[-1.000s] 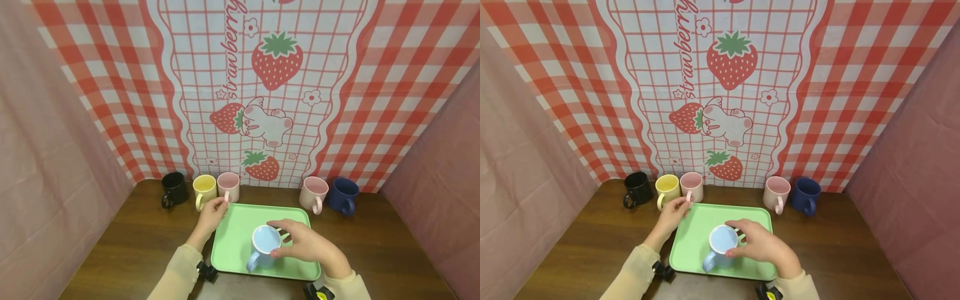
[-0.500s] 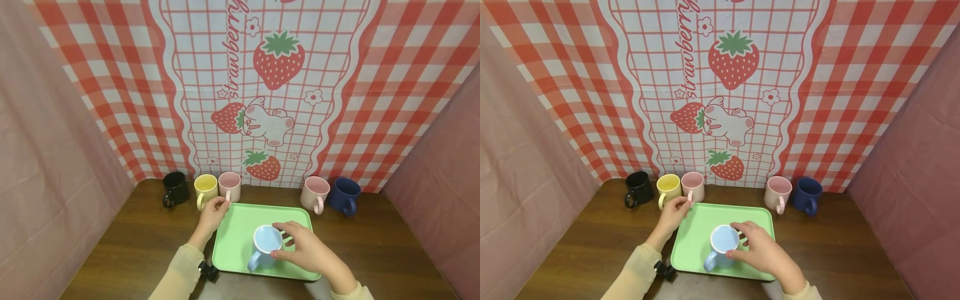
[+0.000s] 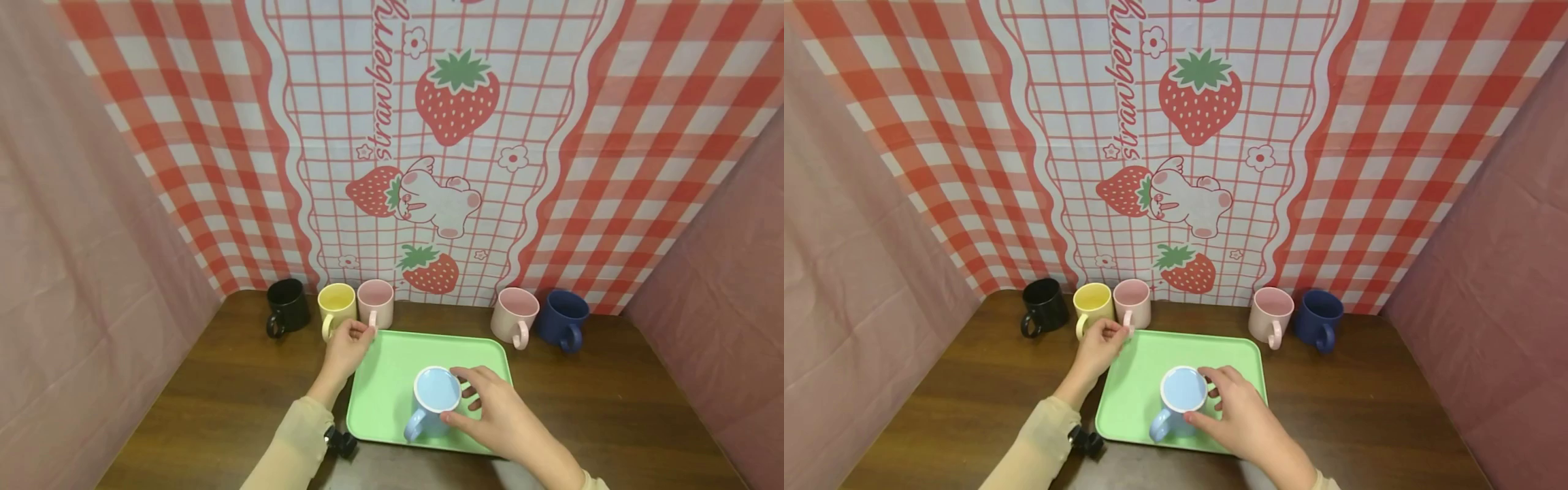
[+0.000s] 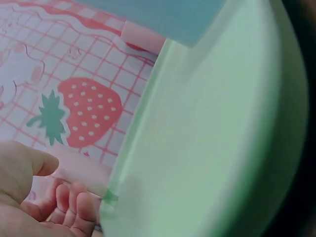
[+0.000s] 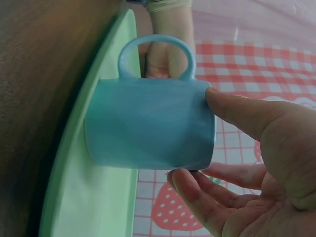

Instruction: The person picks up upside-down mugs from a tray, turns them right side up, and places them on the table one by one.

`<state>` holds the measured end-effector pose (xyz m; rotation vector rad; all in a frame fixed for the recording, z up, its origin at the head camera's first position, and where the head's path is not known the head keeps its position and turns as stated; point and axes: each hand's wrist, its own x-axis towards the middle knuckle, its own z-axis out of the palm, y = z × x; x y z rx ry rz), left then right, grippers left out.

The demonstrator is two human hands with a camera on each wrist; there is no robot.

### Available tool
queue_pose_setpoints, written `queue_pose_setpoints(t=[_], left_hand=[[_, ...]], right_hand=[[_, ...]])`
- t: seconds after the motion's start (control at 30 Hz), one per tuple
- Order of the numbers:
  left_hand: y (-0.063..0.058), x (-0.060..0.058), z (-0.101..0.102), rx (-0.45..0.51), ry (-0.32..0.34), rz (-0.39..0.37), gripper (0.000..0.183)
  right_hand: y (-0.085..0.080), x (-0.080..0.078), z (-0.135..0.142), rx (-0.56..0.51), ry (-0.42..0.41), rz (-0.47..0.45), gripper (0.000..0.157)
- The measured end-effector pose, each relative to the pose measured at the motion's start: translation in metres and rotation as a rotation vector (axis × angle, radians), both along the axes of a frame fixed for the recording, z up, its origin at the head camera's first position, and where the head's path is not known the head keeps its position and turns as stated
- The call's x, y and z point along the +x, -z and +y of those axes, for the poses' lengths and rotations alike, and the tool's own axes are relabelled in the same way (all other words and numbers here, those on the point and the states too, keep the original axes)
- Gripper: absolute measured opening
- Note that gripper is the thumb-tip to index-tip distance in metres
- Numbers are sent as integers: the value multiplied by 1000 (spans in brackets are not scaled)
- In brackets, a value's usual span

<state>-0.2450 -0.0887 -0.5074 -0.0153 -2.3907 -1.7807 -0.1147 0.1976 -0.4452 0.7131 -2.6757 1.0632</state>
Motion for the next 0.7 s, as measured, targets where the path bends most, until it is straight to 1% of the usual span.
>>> queue_pose_setpoints(t=[0.1,0.2,0.3,0.43,0.57,0.7], left_hand=[[-6,5,0,-34,23,-3,17],[-16,16,-1,-81,88,6,17],[-26,31,0,-171,187,46,17],[-38,53,5,-281,327,116,14],[-44,74,7,-336,444,171,14],[-45,91,9,-369,546,227,18]], right_hand=[[2,0,-1,-15,-2,25,63],[4,0,-1,-29,-6,48,62],[7,0,0,-37,-10,67,62],[7,-1,0,-40,-9,58,62],[8,-3,2,-46,-19,50,63],[11,-5,5,-57,-36,54,63]])
